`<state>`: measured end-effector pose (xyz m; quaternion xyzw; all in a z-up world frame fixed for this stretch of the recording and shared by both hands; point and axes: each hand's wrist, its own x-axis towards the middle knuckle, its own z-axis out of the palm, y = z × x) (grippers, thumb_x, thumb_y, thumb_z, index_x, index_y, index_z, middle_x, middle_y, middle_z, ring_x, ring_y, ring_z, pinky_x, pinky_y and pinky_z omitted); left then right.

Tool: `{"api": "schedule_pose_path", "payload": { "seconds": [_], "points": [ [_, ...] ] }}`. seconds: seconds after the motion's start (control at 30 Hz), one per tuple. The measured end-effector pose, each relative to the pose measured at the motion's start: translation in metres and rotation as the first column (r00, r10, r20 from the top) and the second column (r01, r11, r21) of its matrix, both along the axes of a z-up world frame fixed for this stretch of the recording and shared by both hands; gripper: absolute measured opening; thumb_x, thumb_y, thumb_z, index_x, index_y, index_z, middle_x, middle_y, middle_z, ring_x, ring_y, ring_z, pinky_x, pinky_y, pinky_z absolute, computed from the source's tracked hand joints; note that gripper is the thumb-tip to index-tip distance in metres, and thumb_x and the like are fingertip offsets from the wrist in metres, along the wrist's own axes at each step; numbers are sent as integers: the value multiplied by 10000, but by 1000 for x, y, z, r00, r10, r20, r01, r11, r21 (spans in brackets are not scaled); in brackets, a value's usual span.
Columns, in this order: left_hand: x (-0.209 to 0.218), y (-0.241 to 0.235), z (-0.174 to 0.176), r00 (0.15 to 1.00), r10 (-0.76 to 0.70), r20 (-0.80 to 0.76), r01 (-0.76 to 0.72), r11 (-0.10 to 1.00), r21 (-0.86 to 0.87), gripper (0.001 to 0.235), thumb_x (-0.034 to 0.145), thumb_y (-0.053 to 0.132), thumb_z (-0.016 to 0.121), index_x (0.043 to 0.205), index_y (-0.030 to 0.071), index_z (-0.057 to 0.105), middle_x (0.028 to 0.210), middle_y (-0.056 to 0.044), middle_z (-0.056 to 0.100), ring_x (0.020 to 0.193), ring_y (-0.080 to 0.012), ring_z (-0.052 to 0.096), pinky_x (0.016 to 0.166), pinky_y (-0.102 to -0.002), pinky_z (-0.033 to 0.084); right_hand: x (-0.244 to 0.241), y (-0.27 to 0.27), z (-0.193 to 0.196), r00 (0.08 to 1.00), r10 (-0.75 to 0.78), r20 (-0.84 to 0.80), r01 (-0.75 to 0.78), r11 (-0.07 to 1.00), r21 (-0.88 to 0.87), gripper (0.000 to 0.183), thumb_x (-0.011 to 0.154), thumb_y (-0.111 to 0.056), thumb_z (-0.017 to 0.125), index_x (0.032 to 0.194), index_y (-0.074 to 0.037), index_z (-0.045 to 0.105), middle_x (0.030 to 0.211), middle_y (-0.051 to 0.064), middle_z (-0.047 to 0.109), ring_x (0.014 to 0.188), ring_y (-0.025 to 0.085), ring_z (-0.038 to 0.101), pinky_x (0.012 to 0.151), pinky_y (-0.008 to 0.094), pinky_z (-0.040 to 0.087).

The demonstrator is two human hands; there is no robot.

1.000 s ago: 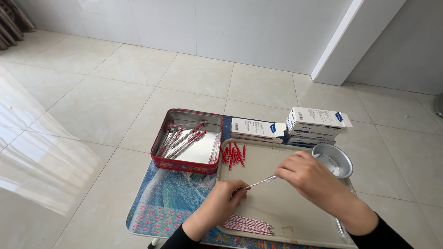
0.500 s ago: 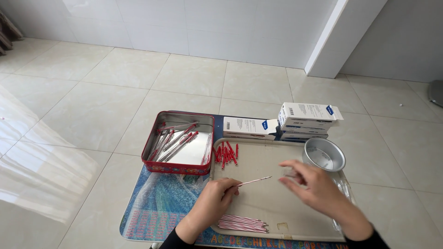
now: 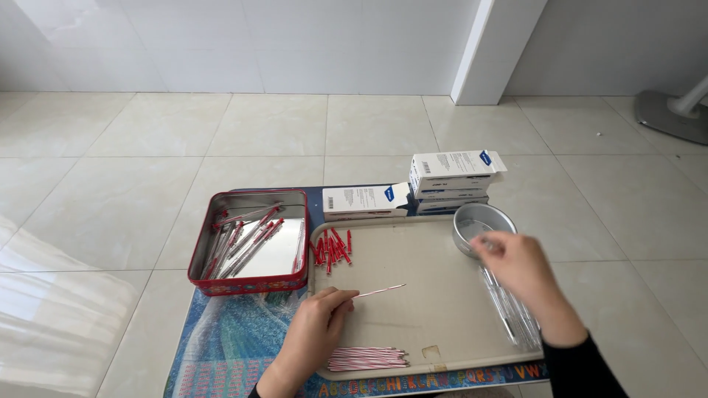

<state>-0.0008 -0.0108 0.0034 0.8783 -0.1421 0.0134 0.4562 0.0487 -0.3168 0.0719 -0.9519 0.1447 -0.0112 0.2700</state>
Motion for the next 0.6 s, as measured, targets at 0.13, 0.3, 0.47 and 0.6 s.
{"api": "schedule_pose_path", "payload": {
  "seconds": [0.13,0.3,0.47,0.6],
  "points": [
    [1,0,-4,1000,-6,4,6,1000,30,262,879,135,526,1060,89,710,900,-51,717,807,-247,685,662,-350,518,10,-39,-12,998,-29,-53,26,998,-58,570,799,-477,634,1232,-107,635,646,36,521,657,192,549,654,307,421],
    [-4,-1,-6,1000,9,13,-10,994,112,278,890,172,504,1077,124,704,918,-19,690,752,-260,679,589,-372,509,-12,-76,-29,996,-28,-81,32,998,49,320,959,-176,366,878,-19,634,780,82,587,710,210,540,714,309,391],
    [-14,1,-14,958,-102,268,48,978,202,242,878,129,527,1043,110,704,831,-43,606,742,-251,582,562,-396,491,-42,-88,-51,977,-196,-84,203,975,88,383,926,-184,524,1294,-119,607,913,70,741,838,208,659,814,338,483],
    [-23,5,-17,884,-213,416,125,966,228,233,841,97,548,1023,111,691,829,-68,564,726,-260,526,648,-384,455,-56,-83,-52,953,-294,-68,291,955,-54,357,879,-232,592,1210,-126,675,1032,23,754,925,206,692,850,340,519]
  ]
}}
